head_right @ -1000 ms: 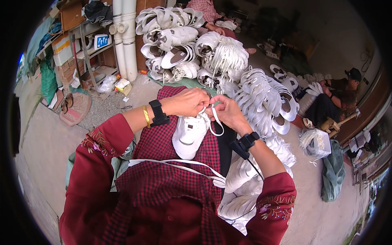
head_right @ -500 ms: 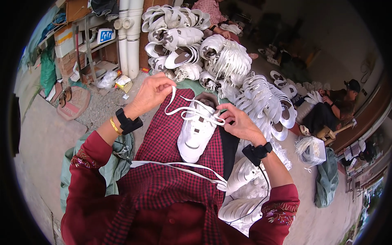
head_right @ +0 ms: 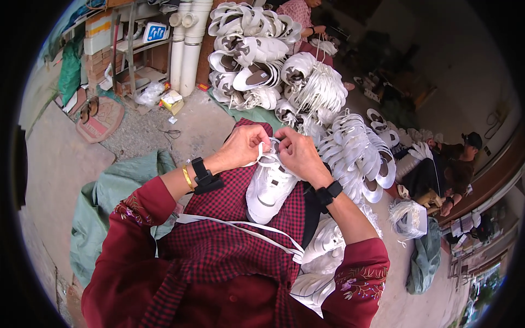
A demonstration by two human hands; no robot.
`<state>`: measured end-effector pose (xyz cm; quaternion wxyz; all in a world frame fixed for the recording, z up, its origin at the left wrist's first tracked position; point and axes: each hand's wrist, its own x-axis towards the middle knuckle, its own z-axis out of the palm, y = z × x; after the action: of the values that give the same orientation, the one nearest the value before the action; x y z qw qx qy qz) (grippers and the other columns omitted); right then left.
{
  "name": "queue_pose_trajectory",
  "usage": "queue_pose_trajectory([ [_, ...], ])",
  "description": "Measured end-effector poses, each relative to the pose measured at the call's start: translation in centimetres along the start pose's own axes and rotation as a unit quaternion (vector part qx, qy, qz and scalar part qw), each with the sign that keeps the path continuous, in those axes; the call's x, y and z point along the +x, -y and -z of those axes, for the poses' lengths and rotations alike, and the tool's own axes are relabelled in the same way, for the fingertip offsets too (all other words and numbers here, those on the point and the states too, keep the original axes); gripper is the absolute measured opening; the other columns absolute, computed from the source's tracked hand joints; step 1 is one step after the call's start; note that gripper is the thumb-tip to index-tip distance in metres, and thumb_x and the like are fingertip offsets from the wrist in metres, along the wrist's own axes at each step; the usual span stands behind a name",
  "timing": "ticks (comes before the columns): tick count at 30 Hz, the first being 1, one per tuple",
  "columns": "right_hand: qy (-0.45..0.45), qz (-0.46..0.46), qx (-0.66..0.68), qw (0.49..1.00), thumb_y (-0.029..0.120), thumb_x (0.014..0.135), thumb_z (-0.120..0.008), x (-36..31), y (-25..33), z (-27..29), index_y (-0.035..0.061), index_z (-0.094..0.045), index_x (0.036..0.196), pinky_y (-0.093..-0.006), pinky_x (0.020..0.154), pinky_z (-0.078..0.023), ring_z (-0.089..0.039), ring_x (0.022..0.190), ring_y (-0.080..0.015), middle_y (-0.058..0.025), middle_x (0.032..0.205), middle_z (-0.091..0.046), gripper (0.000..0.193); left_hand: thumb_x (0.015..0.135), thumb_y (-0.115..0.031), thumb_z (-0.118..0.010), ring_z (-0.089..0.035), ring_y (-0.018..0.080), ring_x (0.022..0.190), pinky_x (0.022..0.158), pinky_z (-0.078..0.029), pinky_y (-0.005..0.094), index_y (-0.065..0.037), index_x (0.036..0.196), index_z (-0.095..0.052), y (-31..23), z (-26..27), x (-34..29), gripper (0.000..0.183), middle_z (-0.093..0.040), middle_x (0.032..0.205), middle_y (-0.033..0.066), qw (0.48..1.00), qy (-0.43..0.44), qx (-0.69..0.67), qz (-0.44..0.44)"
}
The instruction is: Insert and thread white laces into the eyelets of white sneakers.
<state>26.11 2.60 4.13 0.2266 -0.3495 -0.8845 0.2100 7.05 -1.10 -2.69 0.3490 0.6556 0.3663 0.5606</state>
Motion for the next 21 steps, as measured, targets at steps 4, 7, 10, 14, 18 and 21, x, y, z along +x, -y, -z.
queue_pose_trajectory([
  [4, -0.004, -0.016, 0.047, 0.999, -0.002, 0.075, -0.066, -0.3, -0.7, -0.2, 0.0025, -0.061, 0.112, -0.0265, 0.057, -0.047, -0.055, 0.059, -0.0085, -0.0038, 0.078, -0.066, 0.038, 0.087, 0.000, -0.066, -0.062, 0.0063, 0.071, 0.061, -0.052, 0.0243, 0.000, 0.086, -0.060, 0.3, -0.1, -0.5, 0.006, -0.067, 0.079, 0.0031, 0.999, -0.022, 0.009, -0.026],
  [7, 0.000, -0.015, 0.017, 1.000, -0.002, 0.075, -0.068, -0.4, -1.0, -0.3, 0.0034, -0.062, 0.114, -0.0232, 0.054, -0.044, -0.050, 0.059, -0.0030, -0.0006, 0.080, -0.066, 0.040, 0.085, 0.002, -0.066, -0.062, 0.0057, 0.071, 0.061, -0.051, 0.0234, 0.000, 0.086, -0.060, 0.3, -0.6, -0.6, 0.006, -0.066, 0.078, 0.0025, 0.999, -0.035, 0.001, -0.003],
  [10, 0.001, -0.026, 0.092, 0.995, -0.003, 0.075, -0.069, -0.3, -1.2, -0.3, 0.0037, -0.063, 0.115, -0.0224, 0.053, -0.043, -0.049, 0.059, -0.0014, 0.0002, 0.082, -0.066, 0.041, 0.083, 0.003, -0.066, -0.062, 0.0053, 0.070, 0.061, -0.051, 0.0226, -0.001, 0.083, -0.060, 0.3, -1.0, -0.4, 0.008, -0.066, 0.078, 0.0023, 0.998, -0.042, 0.043, -0.025],
  [14, 0.000, -0.029, 0.109, 0.994, -0.002, 0.075, -0.071, -0.4, -1.6, -0.3, 0.0041, -0.063, 0.115, -0.0211, 0.052, -0.042, -0.046, 0.058, -0.0009, 0.0015, 0.082, -0.067, 0.041, 0.080, 0.005, -0.068, -0.062, 0.0062, 0.069, 0.060, -0.050, 0.0223, -0.001, 0.082, -0.062, -0.2, -1.3, 0.1, 0.008, -0.067, 0.078, 0.0030, 0.984, -0.034, 0.166, -0.045],
  [18, -0.002, -0.034, 0.115, 0.993, -0.002, 0.074, -0.073, -0.5, -1.7, -0.4, 0.0042, -0.063, 0.116, -0.0216, 0.054, -0.044, -0.048, 0.059, -0.0018, 0.0008, 0.084, -0.068, 0.043, 0.079, 0.004, -0.071, -0.062, 0.0078, 0.069, 0.060, -0.050, 0.0228, 0.000, 0.086, -0.067, -0.8, -0.9, 0.9, 0.009, -0.069, 0.080, 0.0046, 0.991, -0.038, 0.114, 0.063],
  [21, -0.014, -0.034, 0.112, 0.993, -0.002, 0.072, -0.074, -0.6, -1.6, -0.4, 0.0045, -0.063, 0.115, -0.0243, 0.059, -0.049, -0.056, 0.063, -0.0058, -0.0005, 0.083, -0.069, 0.045, 0.080, -0.002, -0.078, -0.065, 0.0114, 0.070, 0.061, -0.053, 0.0251, 0.003, 0.093, -0.068, -1.0, -0.3, 1.0, 0.017, -0.070, 0.082, 0.0083, 0.978, -0.048, 0.047, 0.199],
])
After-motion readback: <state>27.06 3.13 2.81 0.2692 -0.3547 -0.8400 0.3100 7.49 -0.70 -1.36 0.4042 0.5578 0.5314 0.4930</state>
